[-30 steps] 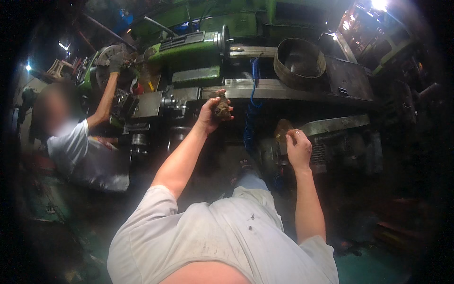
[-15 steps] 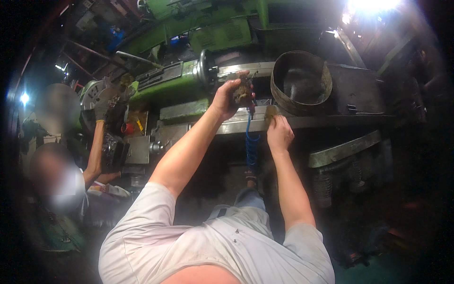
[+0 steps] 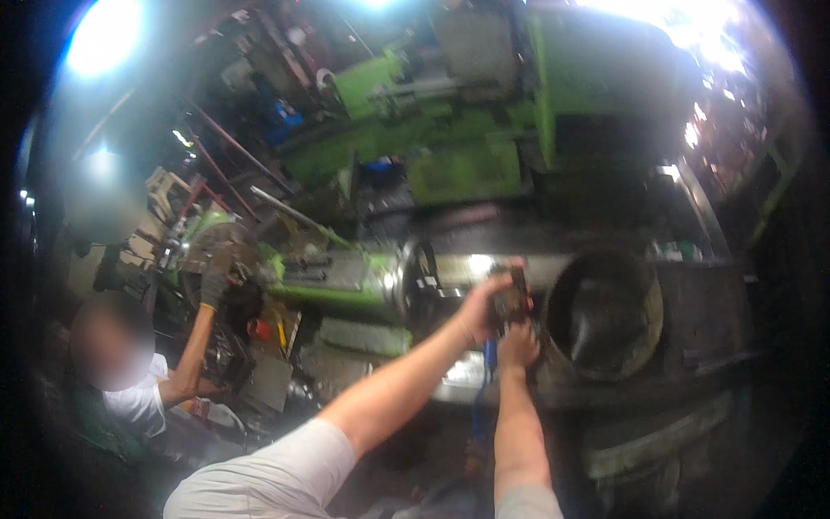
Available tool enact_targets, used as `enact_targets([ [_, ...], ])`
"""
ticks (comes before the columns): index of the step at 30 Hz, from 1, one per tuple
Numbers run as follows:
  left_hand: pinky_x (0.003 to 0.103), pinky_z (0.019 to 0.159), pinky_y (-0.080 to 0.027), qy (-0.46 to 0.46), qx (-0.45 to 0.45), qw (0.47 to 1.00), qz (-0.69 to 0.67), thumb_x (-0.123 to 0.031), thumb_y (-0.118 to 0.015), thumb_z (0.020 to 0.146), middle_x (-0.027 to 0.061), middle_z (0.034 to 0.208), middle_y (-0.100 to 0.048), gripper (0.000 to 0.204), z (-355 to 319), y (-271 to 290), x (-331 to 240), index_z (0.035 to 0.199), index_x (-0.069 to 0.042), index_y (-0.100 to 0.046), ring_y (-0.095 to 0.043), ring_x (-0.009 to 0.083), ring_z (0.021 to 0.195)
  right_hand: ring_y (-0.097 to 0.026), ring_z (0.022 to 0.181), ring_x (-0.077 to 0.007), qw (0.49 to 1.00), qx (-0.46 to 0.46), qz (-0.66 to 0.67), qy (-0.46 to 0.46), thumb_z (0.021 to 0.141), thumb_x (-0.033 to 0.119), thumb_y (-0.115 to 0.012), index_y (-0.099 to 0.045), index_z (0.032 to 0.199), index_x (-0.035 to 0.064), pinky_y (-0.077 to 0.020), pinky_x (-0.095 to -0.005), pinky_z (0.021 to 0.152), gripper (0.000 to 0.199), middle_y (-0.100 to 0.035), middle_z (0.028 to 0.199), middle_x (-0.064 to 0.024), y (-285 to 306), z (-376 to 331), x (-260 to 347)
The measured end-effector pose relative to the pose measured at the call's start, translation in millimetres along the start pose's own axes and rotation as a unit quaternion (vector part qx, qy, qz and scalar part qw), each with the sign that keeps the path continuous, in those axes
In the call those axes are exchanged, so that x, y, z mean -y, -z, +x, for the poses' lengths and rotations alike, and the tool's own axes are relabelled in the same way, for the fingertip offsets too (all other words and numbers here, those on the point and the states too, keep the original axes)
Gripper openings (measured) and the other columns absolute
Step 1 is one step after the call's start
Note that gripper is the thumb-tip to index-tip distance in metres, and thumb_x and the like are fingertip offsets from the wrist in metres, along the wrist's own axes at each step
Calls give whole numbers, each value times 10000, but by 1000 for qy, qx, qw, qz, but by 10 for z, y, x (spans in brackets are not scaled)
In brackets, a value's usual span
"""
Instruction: The person squats on a wet concrete floor and uses their hands to gather and squeeze a yellow fibrous material. They repeatedly pick up clumps of the material, wring it out, and place it into a yellow sack. The person moves around the floor to collect scattered debris.
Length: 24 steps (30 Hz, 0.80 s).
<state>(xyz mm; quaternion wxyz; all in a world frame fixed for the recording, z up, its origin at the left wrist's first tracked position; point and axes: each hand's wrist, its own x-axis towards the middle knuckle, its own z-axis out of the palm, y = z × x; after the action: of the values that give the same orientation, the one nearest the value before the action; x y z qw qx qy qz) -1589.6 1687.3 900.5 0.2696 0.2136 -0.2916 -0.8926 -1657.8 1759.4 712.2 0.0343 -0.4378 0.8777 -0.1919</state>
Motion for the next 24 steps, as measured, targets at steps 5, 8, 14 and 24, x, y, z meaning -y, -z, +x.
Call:
enact_targets([
  [5, 512, 756, -573, 0, 12, 1000, 21, -364, -687, 899, 102, 1118, -619, 562, -17, 253, -105, 1414, -229, -509, -652, 276, 969, -653, 1050, -284, 1000, 1, -4, -11, 960, 216, -533, -678, 1035, 119, -468, -489, 928, 190, -694, 1115, -61, -189, -121, 454],
  [8, 493, 678, -586, -4, -5, 1000, 23, -380, -694, 891, 104, 1044, -634, 549, 83, 345, -134, 1389, -226, -521, -665, 277, 898, -626, 1074, -316, 997, -14, 59, -41, 943, 175, -542, -674, 1142, 65, -426, -483, 977, 263, -690, 1117, -122, -465, -230, 576],
  [14, 508, 707, -585, 20, -27, 999, 4, -372, -674, 899, 115, 1053, -633, 537, 258, 603, -179, 1385, -209, -513, -662, 286, 900, -617, 1067, -304, 997, -63, 43, 30, 951, 249, -570, -704, 1045, 101, -457, -455, 947, 221, -690, 1116, -88, -491, -239, 738],
  [24, 540, 777, -613, -91, -63, 993, 50, -100, -599, 861, 109, 1157, -595, 580, 341, 554, 61, 1417, -217, -487, -650, 289, 963, -656, 1057, -357, 986, -75, 151, 8, 925, 133, -622, -690, 1087, 65, -538, -489, 846, 188, -668, 1179, -93, 39, -366, 89],
])
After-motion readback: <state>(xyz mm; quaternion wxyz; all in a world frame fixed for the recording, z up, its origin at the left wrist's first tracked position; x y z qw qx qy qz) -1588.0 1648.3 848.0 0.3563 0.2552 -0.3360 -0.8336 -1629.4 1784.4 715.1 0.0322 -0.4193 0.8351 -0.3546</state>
